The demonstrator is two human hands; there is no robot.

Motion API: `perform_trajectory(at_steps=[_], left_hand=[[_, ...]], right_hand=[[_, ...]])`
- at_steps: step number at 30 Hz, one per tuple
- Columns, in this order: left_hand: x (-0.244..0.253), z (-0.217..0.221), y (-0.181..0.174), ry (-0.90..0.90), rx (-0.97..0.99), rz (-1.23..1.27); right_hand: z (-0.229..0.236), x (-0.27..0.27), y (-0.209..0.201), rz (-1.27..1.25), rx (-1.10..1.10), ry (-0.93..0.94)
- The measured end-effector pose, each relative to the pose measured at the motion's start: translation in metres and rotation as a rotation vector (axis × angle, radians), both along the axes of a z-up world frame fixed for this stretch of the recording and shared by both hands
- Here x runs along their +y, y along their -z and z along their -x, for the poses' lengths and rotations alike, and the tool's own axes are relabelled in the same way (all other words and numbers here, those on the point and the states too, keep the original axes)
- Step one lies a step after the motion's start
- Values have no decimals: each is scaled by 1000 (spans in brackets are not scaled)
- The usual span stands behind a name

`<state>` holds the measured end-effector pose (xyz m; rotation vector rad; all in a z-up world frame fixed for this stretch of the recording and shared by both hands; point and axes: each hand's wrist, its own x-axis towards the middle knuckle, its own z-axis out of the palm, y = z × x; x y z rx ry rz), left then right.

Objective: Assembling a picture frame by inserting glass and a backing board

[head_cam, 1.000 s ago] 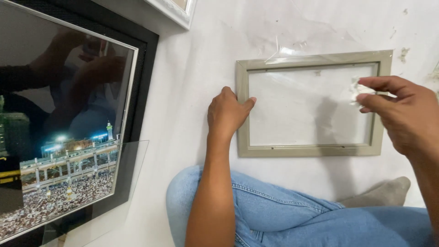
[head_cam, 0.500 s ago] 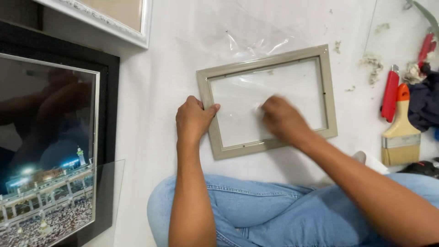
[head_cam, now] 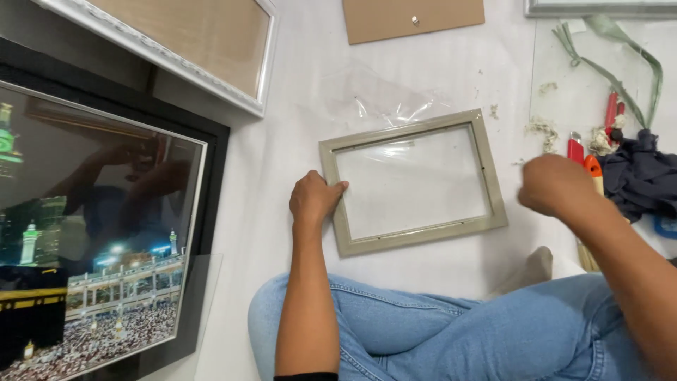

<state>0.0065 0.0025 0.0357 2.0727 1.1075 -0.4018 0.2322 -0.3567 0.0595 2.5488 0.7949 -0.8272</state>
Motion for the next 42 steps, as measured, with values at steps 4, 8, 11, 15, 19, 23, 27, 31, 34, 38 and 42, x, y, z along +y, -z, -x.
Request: perform_trajectory(at_steps=[4, 8, 11, 15, 19, 23, 27, 31, 34, 38, 42], left_hand=[[2, -2, -9, 22, -24, -89], [-23, -10, -20, -4, -258, -384], [-46, -41, -67, 274, -573, -484], [-27, -129, -72, 513, -455, -565], [15, -202, -23, 716, -50, -651], [56, -222, 27, 775, 118, -686], [-1, -179, -74, 767, -129, -701], [-59, -110, -94, 855, -429, -806], [-98, -61, -97, 838, -566, -788], [-126, -23, -82, 652, -808, -681], [-124, -17, -47, 534, -940, -712]], right_hand=[[-5, -2, -40, -125, -142, 274], [38, 59, -115, -428, 122, 452], [35, 68, -112, -548, 194, 296], [29, 71, -105, -525, 229, 254], [15, 61, -101, -506, 261, 251], [-2, 47, -98, -581, 196, 301], [-10, 39, -90, -670, 152, 349], [-7, 42, -89, -818, 138, 345], [5, 50, -97, -873, 204, 331], [33, 64, -123, -920, 336, 308], [48, 81, -110, -892, 300, 150]])
